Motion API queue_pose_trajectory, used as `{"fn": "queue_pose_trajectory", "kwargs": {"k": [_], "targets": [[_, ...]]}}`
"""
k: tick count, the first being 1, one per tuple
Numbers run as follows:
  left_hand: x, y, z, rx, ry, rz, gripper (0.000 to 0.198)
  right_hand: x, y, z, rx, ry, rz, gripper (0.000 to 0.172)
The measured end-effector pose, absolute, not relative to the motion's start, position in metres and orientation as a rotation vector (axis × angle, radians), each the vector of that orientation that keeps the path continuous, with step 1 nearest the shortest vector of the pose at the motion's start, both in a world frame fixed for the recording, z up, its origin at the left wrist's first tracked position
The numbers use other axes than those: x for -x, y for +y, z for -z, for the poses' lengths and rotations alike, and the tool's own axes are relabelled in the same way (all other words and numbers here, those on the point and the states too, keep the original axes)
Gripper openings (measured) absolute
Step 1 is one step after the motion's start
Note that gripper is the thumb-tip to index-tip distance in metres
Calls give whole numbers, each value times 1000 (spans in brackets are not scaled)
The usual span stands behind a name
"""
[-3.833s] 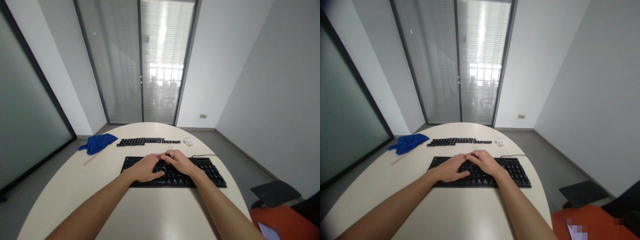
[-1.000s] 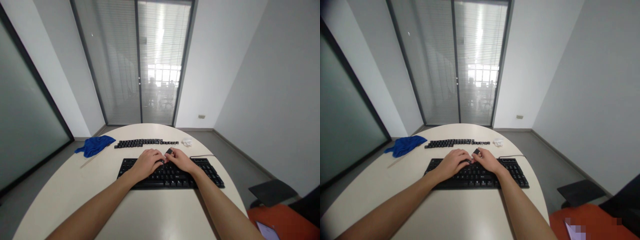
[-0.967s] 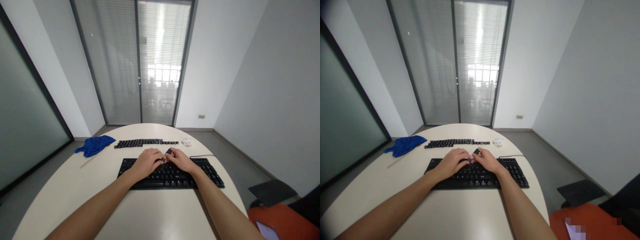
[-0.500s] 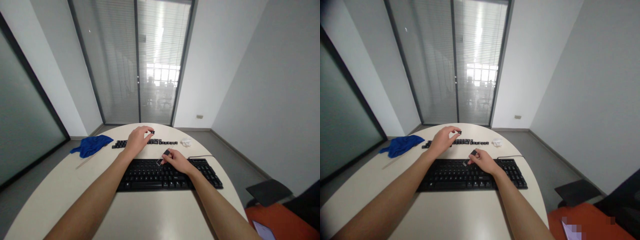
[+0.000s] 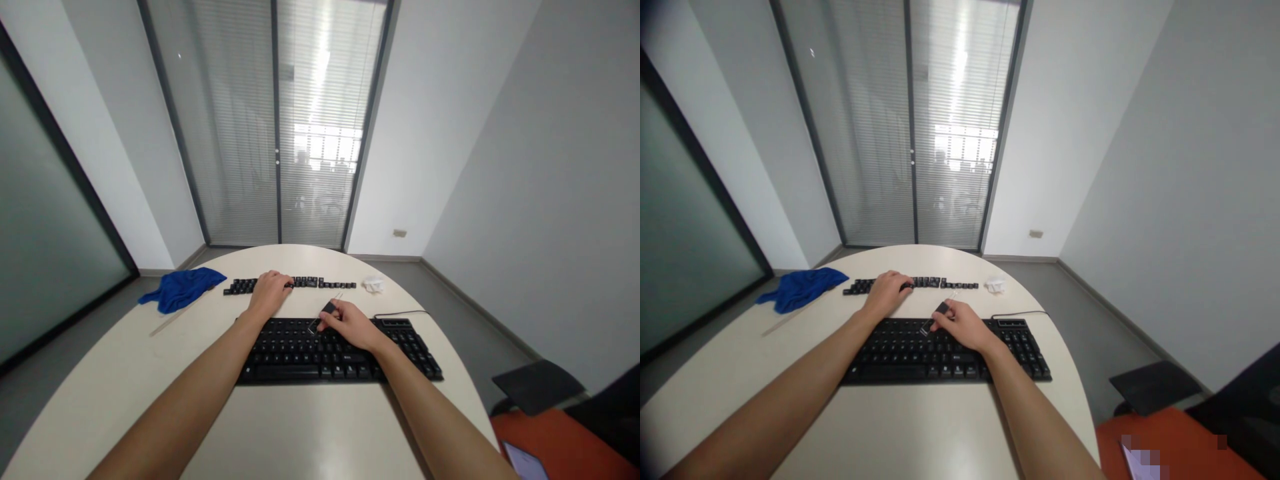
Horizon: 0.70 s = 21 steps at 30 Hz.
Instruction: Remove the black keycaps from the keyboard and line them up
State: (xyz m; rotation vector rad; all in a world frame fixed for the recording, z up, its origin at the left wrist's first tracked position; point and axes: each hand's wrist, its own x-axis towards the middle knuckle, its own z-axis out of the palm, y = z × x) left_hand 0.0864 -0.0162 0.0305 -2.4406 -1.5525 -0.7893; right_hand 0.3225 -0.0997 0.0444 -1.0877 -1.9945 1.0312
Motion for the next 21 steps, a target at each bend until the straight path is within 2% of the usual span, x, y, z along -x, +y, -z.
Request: {"fn": "queue_pose_trajectory", "kwargs": {"k": [21], "targets": [[-84,-12,-16,2379,-1630,674,13,-323,-100,-44,1064,-1992,-1026,26]]}}
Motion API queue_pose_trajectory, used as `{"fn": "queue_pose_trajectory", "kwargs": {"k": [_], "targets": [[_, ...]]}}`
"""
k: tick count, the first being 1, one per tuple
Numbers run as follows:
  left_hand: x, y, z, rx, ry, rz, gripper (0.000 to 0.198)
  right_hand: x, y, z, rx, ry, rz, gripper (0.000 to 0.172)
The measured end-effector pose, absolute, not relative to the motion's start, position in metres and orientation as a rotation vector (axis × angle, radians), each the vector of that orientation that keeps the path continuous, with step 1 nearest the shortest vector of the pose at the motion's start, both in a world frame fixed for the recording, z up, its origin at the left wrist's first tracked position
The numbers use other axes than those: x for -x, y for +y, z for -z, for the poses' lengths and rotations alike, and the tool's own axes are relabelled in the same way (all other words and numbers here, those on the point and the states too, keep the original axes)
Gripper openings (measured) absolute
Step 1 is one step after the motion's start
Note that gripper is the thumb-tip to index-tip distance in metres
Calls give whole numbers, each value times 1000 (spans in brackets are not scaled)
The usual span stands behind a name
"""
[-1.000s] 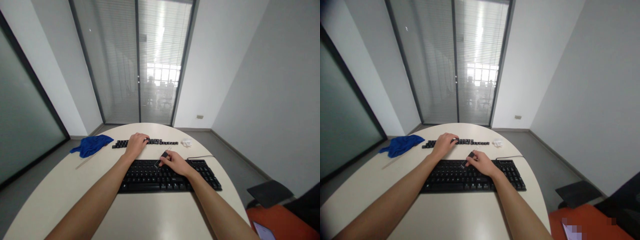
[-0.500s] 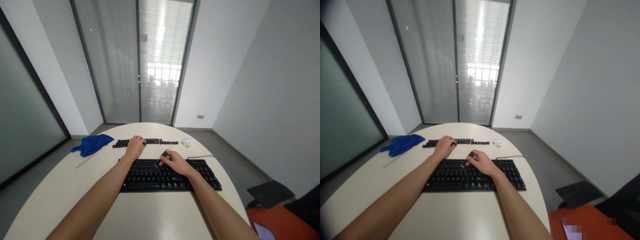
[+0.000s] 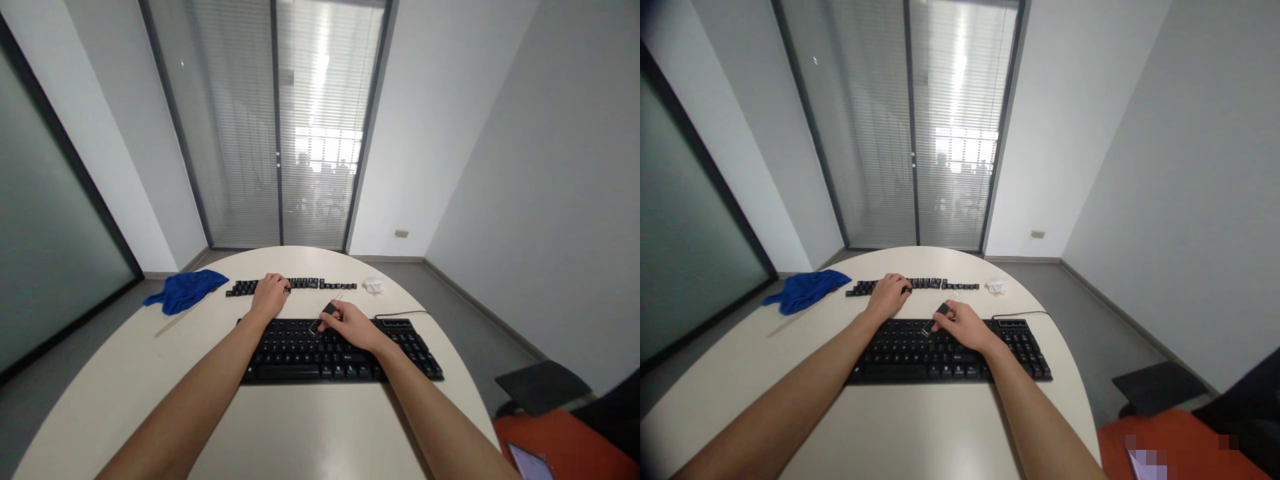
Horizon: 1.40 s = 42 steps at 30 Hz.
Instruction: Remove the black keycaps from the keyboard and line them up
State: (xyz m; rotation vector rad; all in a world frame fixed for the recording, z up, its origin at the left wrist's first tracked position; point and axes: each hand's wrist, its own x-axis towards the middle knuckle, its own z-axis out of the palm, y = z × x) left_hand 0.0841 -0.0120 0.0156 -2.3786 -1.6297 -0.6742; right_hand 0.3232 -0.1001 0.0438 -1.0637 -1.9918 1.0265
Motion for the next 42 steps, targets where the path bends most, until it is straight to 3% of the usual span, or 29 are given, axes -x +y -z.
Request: {"fn": "queue_pose_trajectory", "kwargs": {"k": [10,17,28,34,42], "targets": [[-86,-17,-21,2359,-1716,631,17,-323,-100,-44,1059,-1984,-1044,27],[-89,-31,-36,2375,-1585,833,16,-323,-102,-46,1076,-2002,-996,28],[-105,-71,-64,3050,-1164,666,23,-339,-106,-59,1043,-2054,-892,23],[-104,-94,-71,3307,-1180,430,43,-340,-110,-67,1051,-2182,-770,27],[-104,-109,-62,3349,-1268,224,94,-335,-115,-72,1025,-2260,-774,28]]}}
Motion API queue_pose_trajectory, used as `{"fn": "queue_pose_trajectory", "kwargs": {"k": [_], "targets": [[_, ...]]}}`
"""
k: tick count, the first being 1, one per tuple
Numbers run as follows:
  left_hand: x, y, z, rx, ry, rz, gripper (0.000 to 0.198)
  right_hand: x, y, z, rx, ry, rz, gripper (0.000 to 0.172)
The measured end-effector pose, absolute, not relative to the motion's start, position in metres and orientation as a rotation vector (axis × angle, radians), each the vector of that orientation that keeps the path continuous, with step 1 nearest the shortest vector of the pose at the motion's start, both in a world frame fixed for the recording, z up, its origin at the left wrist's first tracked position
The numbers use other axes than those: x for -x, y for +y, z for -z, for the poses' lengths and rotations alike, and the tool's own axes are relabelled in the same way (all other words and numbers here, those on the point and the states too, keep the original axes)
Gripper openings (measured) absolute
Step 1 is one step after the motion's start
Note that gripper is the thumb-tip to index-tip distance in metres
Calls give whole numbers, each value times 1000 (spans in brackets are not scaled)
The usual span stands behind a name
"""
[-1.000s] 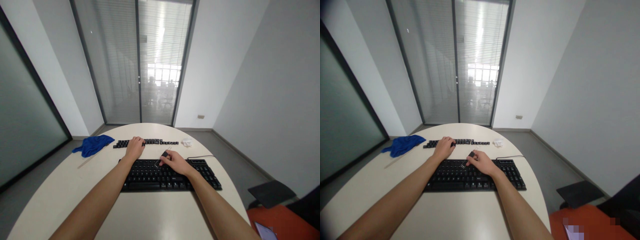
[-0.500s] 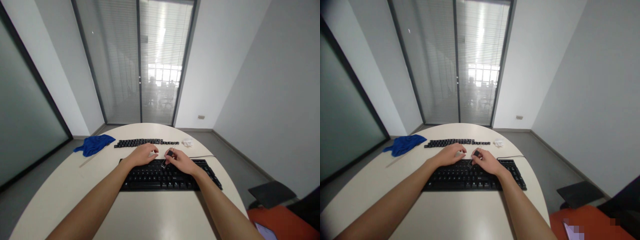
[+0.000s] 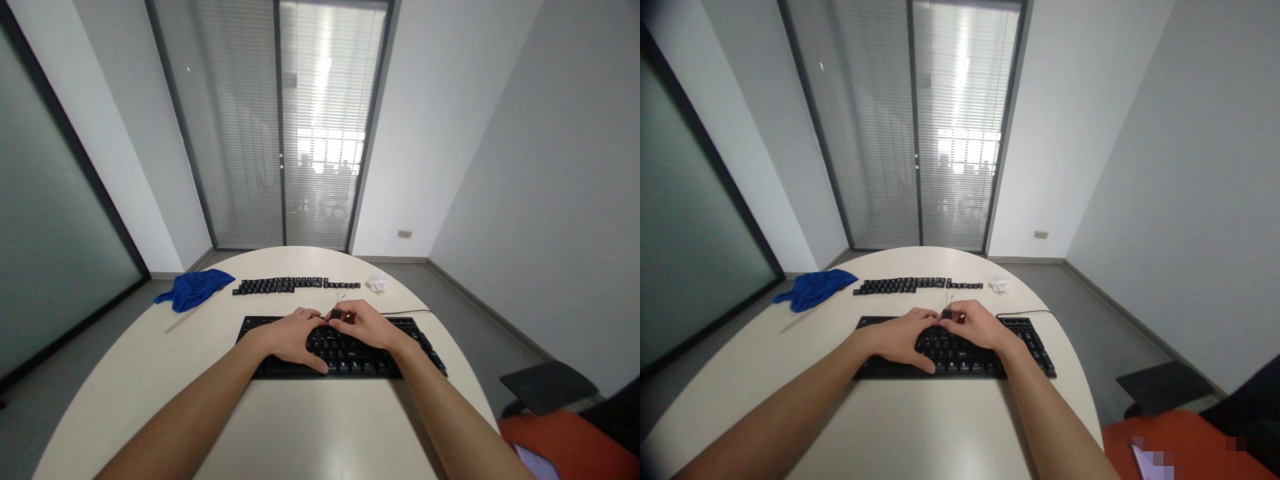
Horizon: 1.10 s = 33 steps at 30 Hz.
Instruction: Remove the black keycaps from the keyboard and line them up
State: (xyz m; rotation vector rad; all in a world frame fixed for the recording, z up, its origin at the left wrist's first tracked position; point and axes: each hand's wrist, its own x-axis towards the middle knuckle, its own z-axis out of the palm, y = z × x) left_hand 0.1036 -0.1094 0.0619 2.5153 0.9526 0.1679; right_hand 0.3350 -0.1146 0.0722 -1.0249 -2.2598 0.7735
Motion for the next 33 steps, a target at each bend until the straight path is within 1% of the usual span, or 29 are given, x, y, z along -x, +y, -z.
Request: {"fn": "queue_pose_trajectory", "kwargs": {"k": [3,9,15,17,22,25,29,33], "targets": [[-104,-109,-59,-2505,958,-148,100,-333,-115,-72,1008,-2266,-772,30],[-103,-109,-64,-2491,971,-107,88,-328,-116,-69,977,-2333,-709,29],[-99,-111,-71,-2475,1009,-114,88,-327,-114,-64,1076,-2307,-667,31],[-100,-110,-71,-2462,1002,-143,80,-327,-113,-62,1109,-2295,-655,33],[-106,-104,-59,-2492,892,-395,44,-328,-113,-60,1103,-2297,-669,34],[-108,-99,-48,-2460,825,-543,27,-328,-113,-60,1049,-2280,-746,33],[-110,-95,-41,-2412,776,-668,14,-328,-112,-60,978,-2249,-859,32],[-111,-96,-42,-2386,756,-685,11,-327,-110,-58,949,-2233,-892,33]]}}
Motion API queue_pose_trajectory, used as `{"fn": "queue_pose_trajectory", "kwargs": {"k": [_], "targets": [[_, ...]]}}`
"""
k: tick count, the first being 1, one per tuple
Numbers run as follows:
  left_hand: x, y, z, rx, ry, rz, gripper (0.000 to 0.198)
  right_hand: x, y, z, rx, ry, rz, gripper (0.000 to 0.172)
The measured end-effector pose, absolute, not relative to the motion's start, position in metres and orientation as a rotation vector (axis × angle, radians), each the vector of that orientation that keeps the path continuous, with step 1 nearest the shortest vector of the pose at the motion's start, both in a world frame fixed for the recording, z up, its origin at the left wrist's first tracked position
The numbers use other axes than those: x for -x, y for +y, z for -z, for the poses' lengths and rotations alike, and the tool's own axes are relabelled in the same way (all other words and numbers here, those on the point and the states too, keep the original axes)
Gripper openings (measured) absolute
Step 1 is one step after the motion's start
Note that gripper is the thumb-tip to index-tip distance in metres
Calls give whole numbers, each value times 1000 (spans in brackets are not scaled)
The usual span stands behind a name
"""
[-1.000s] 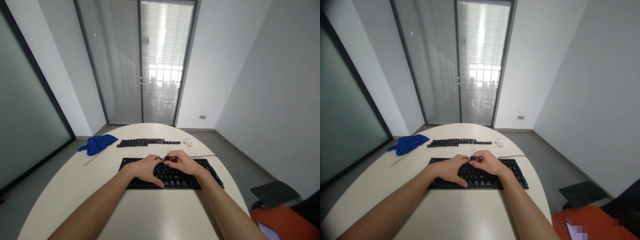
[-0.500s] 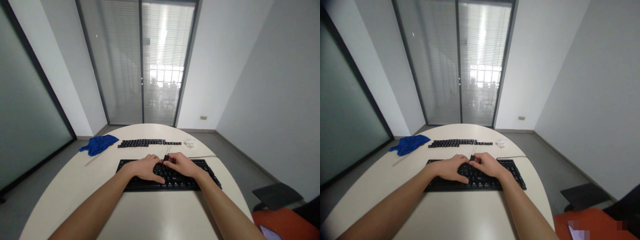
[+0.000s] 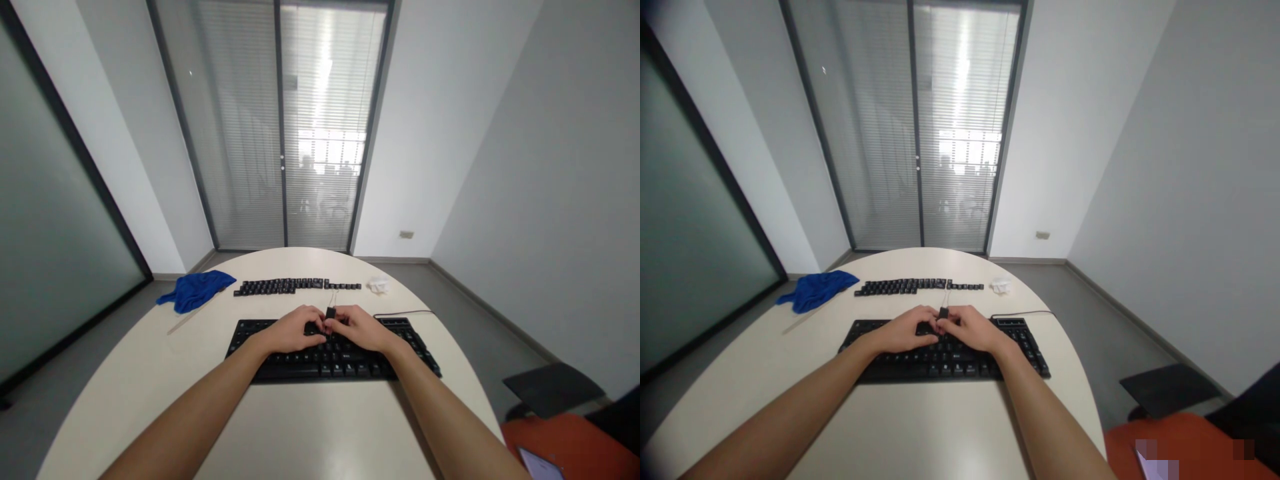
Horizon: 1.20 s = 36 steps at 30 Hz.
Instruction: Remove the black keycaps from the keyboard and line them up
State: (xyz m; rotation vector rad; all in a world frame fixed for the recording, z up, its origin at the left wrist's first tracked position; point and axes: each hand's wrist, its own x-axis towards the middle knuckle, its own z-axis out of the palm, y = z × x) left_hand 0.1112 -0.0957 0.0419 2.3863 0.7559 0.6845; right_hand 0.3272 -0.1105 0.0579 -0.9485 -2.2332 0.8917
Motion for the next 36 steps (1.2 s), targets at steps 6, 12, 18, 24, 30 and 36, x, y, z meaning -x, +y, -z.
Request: {"fn": "queue_pose_trajectory", "kwargs": {"k": [6,12,18,24,30,36], "targets": [[-112,-95,-41,-2342,792,-681,12,-327,-106,-49,939,-2109,-1008,35],[-113,-92,-38,-2222,757,-783,14,-327,-103,-48,982,-2046,-901,37],[-114,-86,-34,-1971,863,-811,17,-325,-101,-45,1067,-1993,-748,36],[-114,-84,-29,-1835,798,-907,25,-323,-98,-39,1031,-1929,-867,35],[-113,-87,-32,-2040,845,-922,18,-322,-96,-37,1027,-1903,-905,35],[-112,-90,-36,-2321,853,-892,16,-323,-93,-36,1096,-1849,-948,37]]}}
